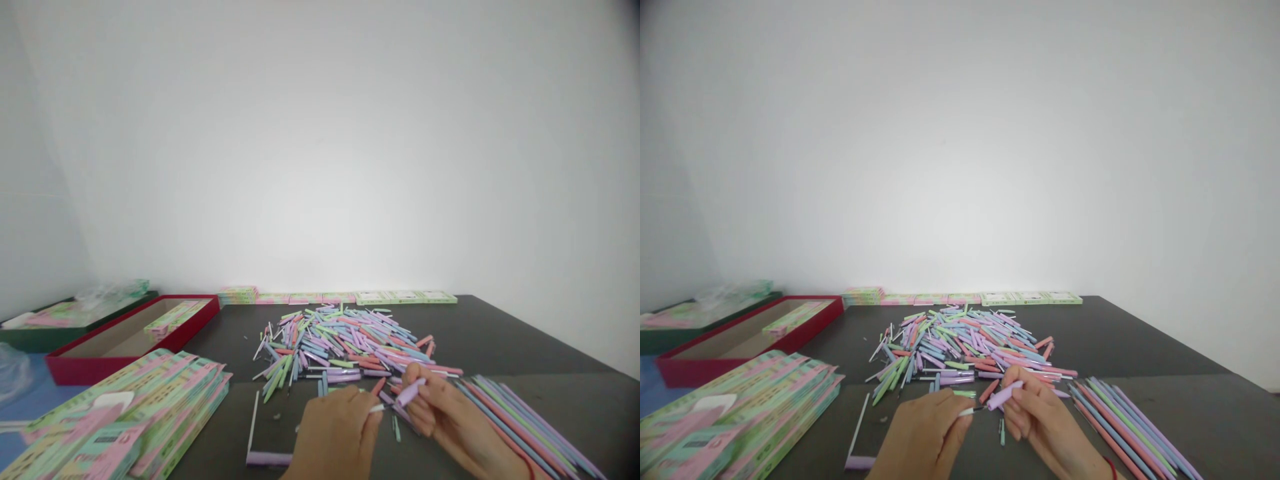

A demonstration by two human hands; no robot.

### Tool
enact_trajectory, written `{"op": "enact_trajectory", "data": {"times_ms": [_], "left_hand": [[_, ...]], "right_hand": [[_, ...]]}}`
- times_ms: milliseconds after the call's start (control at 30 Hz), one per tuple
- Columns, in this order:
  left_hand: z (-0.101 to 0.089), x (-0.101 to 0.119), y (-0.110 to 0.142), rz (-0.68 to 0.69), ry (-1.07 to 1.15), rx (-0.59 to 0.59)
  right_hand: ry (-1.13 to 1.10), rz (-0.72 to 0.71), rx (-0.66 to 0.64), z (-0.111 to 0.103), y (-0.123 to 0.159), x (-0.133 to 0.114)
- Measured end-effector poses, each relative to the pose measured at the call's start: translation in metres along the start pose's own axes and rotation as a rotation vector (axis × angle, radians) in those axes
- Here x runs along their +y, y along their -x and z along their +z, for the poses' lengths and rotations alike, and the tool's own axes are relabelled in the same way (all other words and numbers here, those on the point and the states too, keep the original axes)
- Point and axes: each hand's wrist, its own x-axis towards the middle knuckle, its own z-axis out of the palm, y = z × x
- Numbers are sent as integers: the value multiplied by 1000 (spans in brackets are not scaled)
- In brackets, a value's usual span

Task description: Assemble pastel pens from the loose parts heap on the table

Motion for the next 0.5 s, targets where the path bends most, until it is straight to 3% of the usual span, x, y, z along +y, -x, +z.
{"op": "enact_trajectory", "data": {"times_ms": [133,500], "left_hand": [[0,3,-2,-28,-27,-70],[-4,0,-3,-92,-79,-106]], "right_hand": [[124,-40,14,2,1,0],[118,-57,46,2,-2,2]]}}
